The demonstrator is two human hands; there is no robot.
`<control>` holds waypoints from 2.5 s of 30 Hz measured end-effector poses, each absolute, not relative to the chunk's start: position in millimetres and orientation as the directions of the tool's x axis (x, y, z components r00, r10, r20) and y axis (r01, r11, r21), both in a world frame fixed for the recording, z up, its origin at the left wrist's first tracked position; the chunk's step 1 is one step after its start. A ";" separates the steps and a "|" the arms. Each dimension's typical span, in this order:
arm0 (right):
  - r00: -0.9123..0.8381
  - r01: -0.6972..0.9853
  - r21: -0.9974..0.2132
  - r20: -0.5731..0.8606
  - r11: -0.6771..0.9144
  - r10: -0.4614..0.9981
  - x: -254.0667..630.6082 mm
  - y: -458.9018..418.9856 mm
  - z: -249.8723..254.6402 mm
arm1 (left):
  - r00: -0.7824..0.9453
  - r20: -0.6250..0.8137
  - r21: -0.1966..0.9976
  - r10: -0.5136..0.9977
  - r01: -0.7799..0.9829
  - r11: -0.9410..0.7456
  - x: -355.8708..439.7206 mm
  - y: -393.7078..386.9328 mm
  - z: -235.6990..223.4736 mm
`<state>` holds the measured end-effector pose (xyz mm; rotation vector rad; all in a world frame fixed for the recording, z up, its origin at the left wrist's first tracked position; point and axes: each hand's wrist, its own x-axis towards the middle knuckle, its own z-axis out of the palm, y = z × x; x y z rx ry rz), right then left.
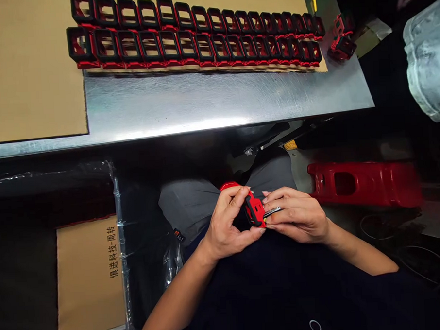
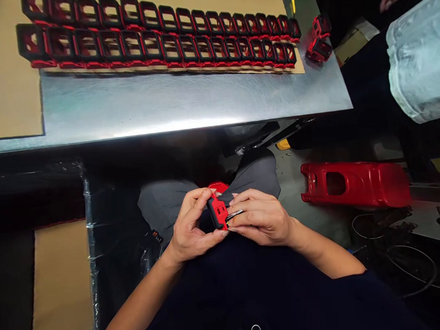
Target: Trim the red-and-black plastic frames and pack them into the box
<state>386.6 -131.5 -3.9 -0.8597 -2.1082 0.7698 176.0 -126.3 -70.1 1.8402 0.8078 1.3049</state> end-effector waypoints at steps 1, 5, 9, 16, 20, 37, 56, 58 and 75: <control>-0.519 0.329 -0.727 0.394 0.603 0.759 386.4 -131.2 -4.5 | 0.290 0.494 0.840 0.819 0.082 -0.536 175.5 -126.1 -70.2; -0.510 0.318 -0.701 0.441 0.639 0.738 384.6 -130.0 -8.7 | 0.287 0.493 0.842 0.821 0.078 -0.533 174.1 -126.4 -70.9; -0.476 0.329 -0.666 0.496 0.669 0.727 382.0 -130.2 -12.3 | 0.277 0.476 0.857 0.835 0.068 -0.511 173.7 -126.8 -70.9; -0.359 0.381 -0.695 0.496 0.609 0.791 371.6 -136.8 -13.2 | 0.225 0.462 0.880 0.858 0.005 -0.475 175.6 -127.5 -73.8; -0.315 0.410 -0.702 0.491 0.583 0.812 363.1 -139.3 -11.3 | 0.156 0.456 0.890 0.876 -0.053 -0.453 177.2 -133.5 -81.3; 0.099 0.635 -0.700 0.494 0.328 0.864 399.0 -9.4 -26.4 | -0.054 0.304 0.906 0.951 -0.291 -0.306 168.1 -145.4 -76.0; -0.382 0.328 -0.941 -0.215 -0.085 0.899 336.1 -110.1 3.2 | -0.037 0.561 0.823 0.827 0.130 -0.553 173.1 -149.8 -88.4; -0.353 0.345 -0.930 -0.253 -0.126 0.901 333.5 -113.3 1.7 | 0.022 0.612 0.774 0.791 0.189 -0.604 171.3 -149.0 -88.3; -0.548 0.371 -0.927 -0.271 -0.060 0.792 353.0 -99.9 15.1 | 0.171 0.675 0.677 0.718 0.244 -0.695 168.1 -145.9 -76.1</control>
